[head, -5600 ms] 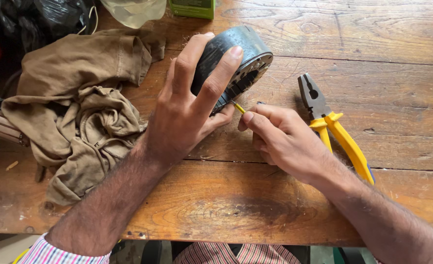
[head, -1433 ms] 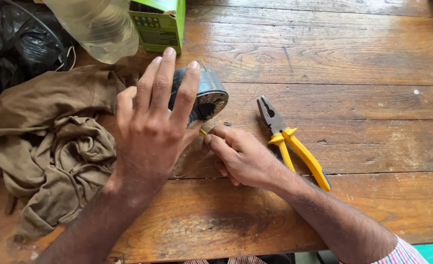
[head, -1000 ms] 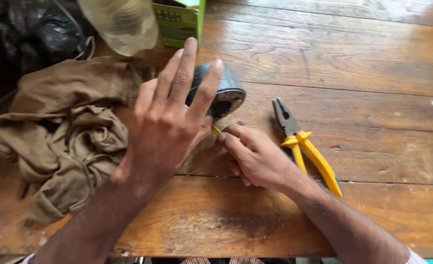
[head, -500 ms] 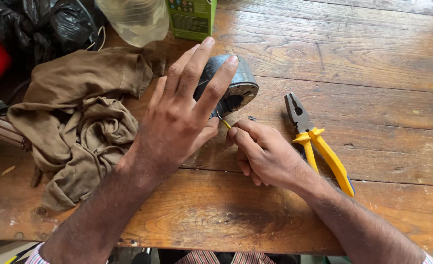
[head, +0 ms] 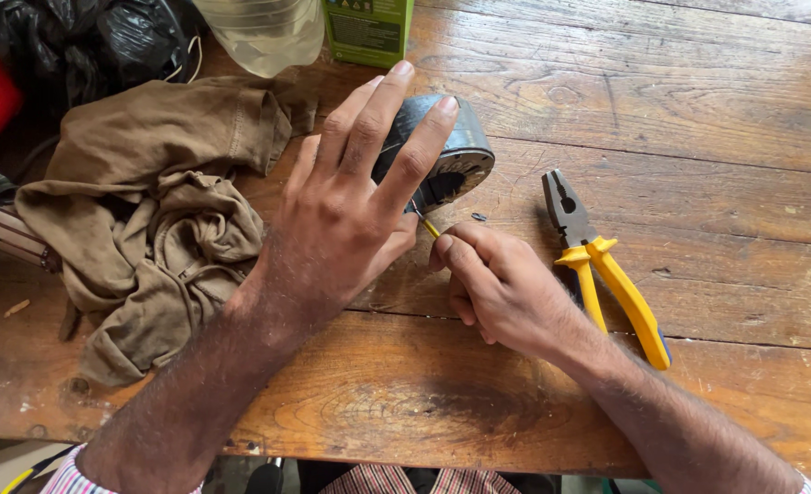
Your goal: The person holds a motor stator on a wooden workbench and uses a screwdriver to pry at the copper windings and slots, rotating the stator to work around it. They then use pliers to grip and pull material out of the stator slots.
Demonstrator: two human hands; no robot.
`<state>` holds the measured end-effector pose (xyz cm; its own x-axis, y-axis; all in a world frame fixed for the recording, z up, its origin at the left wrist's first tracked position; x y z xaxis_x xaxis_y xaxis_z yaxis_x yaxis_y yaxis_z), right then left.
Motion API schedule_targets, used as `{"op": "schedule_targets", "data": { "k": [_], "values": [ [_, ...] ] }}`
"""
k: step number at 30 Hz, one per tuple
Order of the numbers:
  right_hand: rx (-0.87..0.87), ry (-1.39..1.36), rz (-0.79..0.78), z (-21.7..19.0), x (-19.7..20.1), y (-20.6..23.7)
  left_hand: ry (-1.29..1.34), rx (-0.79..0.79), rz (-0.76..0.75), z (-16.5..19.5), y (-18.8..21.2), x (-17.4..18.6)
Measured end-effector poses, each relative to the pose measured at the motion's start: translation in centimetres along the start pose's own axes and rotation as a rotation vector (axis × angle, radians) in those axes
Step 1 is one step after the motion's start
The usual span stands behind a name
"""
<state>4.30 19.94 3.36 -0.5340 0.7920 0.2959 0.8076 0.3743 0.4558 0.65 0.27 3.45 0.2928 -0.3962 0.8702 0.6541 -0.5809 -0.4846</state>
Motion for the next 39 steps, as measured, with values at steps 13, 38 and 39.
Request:
{"op": "schedule_targets", "data": {
  "k": [13, 38, 39],
  "values": [
    [0.001, 0.023, 0.029, -0.4, -0.1, 0.3, -0.244, 0.086, 0.073, 1.3, -0.7, -1.0],
    [-0.049, 0.116, -0.037, -0.4, 2.5, 0.8, 0.156, -0.160, 0.266, -1.3, -1.2, 1.8],
    [-0.009, 0.197, -0.042, -0.3, 3.1, 0.9, 0.202, -0.160, 0.310, -1.7, -1.0, 1.4]
  ]
}}
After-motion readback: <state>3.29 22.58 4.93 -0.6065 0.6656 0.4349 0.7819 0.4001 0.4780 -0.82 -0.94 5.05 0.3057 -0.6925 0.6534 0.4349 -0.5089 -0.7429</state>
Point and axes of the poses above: each hand's wrist, its own y-axis away from the middle knuckle, its own x-axis out of the back of the hand, z = x × y, the point moved 1 cm from there along -y, towards the middle knuckle, and after that the axes turned 7 degrees about -z, right-handed, at the moved point
